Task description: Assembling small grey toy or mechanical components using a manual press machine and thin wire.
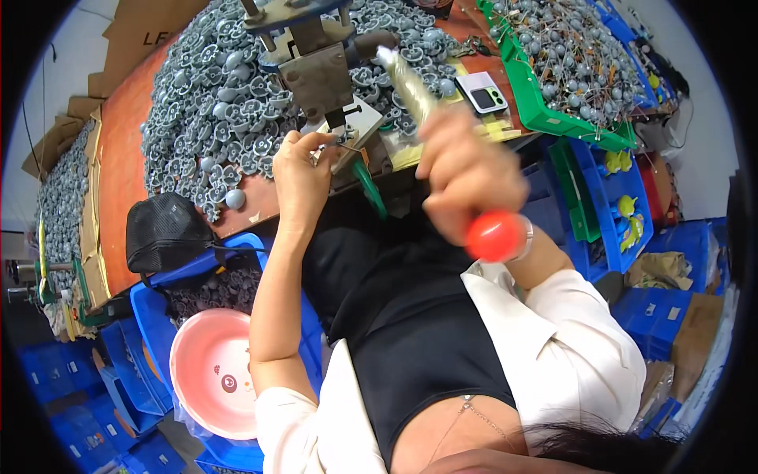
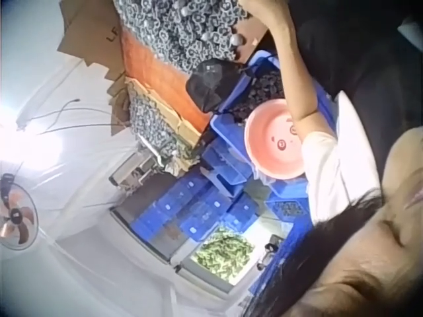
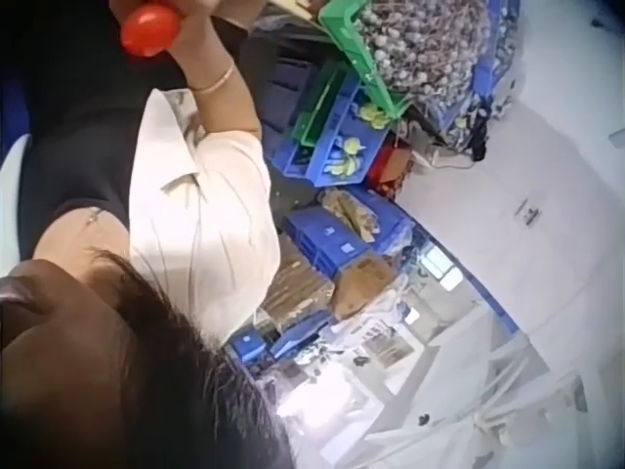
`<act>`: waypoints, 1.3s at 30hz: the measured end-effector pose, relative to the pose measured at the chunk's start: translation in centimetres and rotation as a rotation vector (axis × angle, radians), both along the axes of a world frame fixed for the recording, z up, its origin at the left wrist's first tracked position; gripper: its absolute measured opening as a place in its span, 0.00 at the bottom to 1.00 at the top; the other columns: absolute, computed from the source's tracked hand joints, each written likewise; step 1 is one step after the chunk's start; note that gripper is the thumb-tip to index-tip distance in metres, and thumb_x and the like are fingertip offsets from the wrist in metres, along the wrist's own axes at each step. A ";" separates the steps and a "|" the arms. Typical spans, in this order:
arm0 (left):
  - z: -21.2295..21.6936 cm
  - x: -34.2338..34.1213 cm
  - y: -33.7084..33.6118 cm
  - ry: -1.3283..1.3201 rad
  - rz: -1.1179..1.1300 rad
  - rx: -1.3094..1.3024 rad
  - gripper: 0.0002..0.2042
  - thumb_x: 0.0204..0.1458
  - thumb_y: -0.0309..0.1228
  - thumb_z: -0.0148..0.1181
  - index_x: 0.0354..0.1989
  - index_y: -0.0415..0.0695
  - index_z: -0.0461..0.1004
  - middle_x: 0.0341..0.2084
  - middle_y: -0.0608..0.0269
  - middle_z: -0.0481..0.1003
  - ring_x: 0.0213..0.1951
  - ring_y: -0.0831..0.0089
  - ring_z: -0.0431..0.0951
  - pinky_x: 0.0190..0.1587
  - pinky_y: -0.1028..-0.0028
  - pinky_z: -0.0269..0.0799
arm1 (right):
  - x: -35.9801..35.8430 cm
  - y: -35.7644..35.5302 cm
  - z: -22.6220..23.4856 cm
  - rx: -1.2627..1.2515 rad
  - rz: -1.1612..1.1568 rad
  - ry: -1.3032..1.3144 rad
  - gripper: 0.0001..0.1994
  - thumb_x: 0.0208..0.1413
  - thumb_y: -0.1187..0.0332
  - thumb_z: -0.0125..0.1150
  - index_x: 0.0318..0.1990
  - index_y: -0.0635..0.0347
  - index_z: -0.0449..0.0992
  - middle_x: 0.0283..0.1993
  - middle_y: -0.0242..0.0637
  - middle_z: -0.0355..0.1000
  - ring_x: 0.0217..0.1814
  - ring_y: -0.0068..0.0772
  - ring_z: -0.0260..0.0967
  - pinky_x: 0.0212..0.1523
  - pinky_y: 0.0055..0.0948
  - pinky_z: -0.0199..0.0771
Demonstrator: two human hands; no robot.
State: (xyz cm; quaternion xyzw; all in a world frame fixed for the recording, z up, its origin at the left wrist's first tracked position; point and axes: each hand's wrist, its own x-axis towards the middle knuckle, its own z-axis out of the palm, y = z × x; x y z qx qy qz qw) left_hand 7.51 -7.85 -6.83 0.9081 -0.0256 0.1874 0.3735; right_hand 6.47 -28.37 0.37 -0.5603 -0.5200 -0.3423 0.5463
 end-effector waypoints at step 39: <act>3.3 -7.2 0.6 0.668 -0.553 -0.656 0.10 0.59 0.29 0.53 0.31 0.35 0.76 0.15 0.61 0.73 0.16 0.80 0.69 0.18 0.79 0.62 | 13.7 -26.1 -3.1 -0.908 -1.636 0.459 0.14 0.48 0.55 0.64 0.25 0.58 0.77 0.27 0.40 0.75 0.30 0.44 0.73 0.30 0.42 0.72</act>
